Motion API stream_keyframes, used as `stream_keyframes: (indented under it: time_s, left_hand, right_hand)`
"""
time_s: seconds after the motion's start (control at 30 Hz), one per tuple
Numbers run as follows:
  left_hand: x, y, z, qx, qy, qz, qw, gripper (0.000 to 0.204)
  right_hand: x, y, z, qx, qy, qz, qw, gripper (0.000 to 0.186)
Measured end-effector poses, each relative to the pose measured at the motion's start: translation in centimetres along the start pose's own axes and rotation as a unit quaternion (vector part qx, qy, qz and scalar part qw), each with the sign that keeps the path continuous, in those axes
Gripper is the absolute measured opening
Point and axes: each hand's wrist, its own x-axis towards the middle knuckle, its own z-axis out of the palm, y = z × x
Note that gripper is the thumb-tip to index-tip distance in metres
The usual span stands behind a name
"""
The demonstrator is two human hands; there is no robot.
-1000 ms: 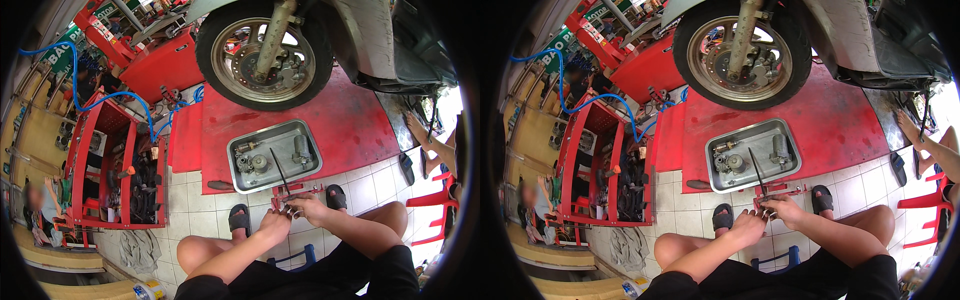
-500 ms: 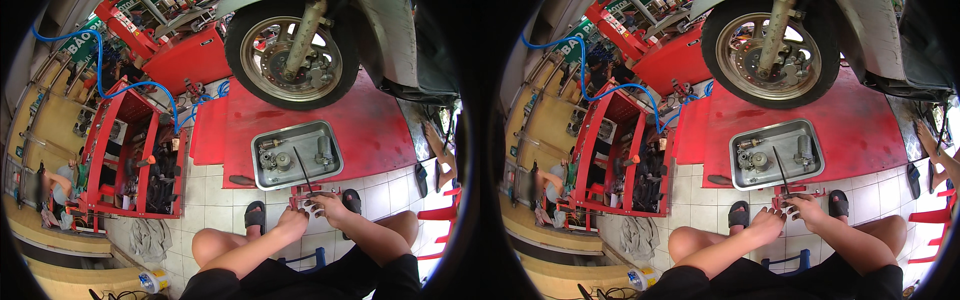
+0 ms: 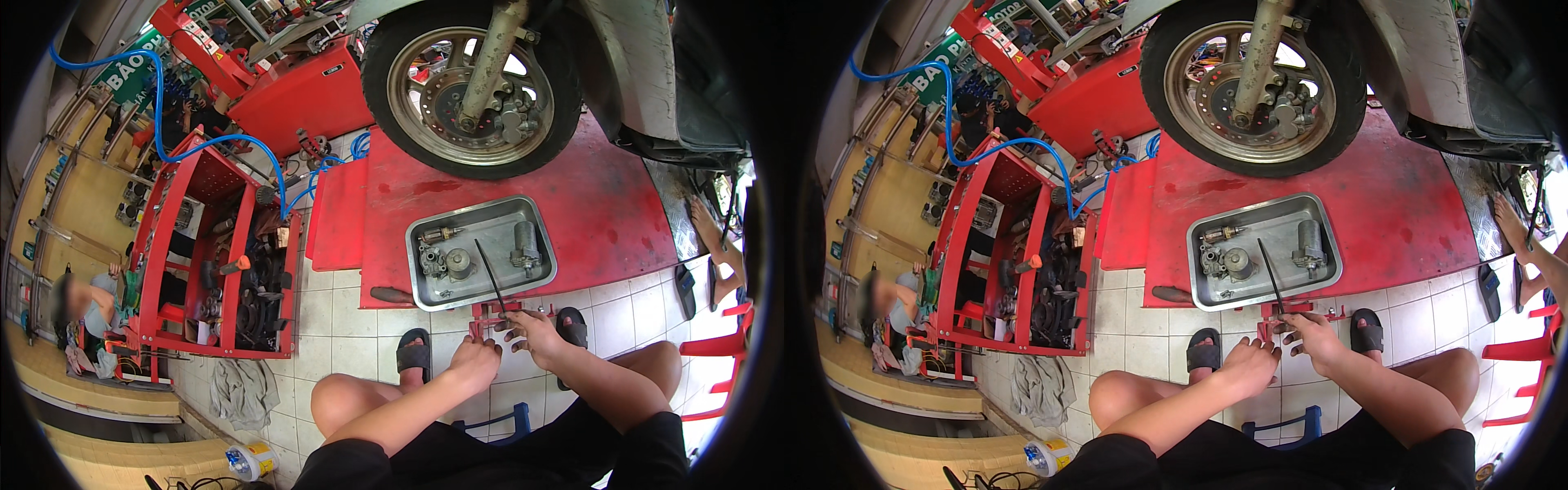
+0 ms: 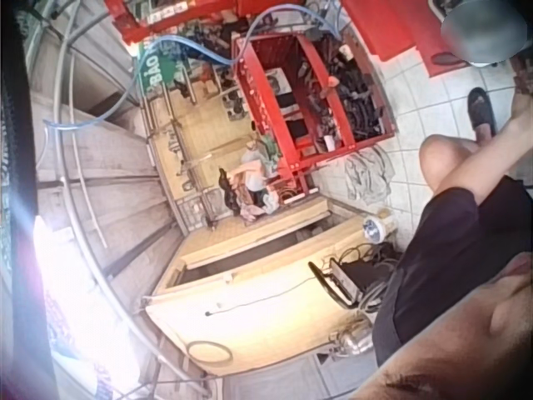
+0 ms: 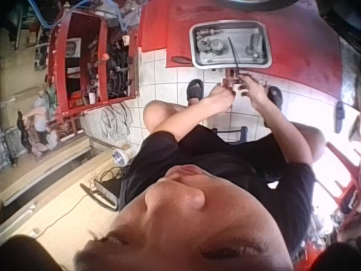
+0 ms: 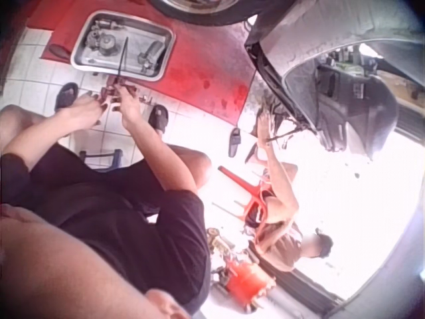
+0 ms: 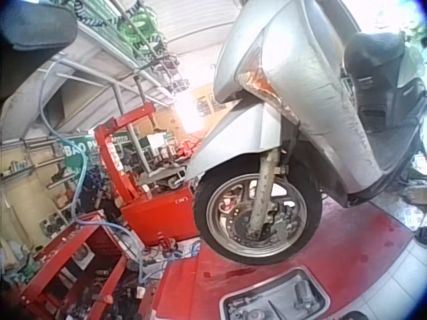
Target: The person sits on a stool in a workshop and uses a screwdriver to disassemble a motorcycle carburetor. They remove screws and separate the carburetor body from its components, placing the parts into a metal tray.
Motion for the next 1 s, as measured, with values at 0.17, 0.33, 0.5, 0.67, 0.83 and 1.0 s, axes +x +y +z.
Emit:
stream_keyframes:
  time_s: [0.17,0.33,0.5,0.67,0.83,1.0]
  left_hand:
    - [0.0,0.0,0.2,0.0,0.006,0.0,1.0,0.05]
    - [-0.1,0.0,0.1,-0.004,0.002,-0.002,1.0,0.049]
    - [-0.1,0.0,0.3,-0.003,0.006,-0.001,1.0,0.05]
    - [-0.2,0.0,-0.1,0.002,-0.008,0.002,1.0,0.052]
    - [-0.2,-0.1,1.2,0.011,0.054,0.008,0.998,0.043]
    - [-0.1,0.1,0.1,-0.009,-0.008,0.003,1.0,0.052]
  right_hand:
    - [-0.2,0.0,0.2,-0.004,0.0,0.002,1.0,0.029]
    - [-0.1,0.0,0.1,-0.003,-0.005,0.008,1.0,0.03]
    - [-0.1,0.0,0.1,-0.005,-0.01,0.01,1.0,0.03]
    - [-0.3,0.0,0.1,-0.01,-0.034,0.013,0.999,0.03]
    - [-0.4,0.0,0.3,-0.046,-0.043,0.006,0.998,0.033]
    - [0.4,-0.1,0.0,-0.079,-0.019,-0.005,0.997,0.036]
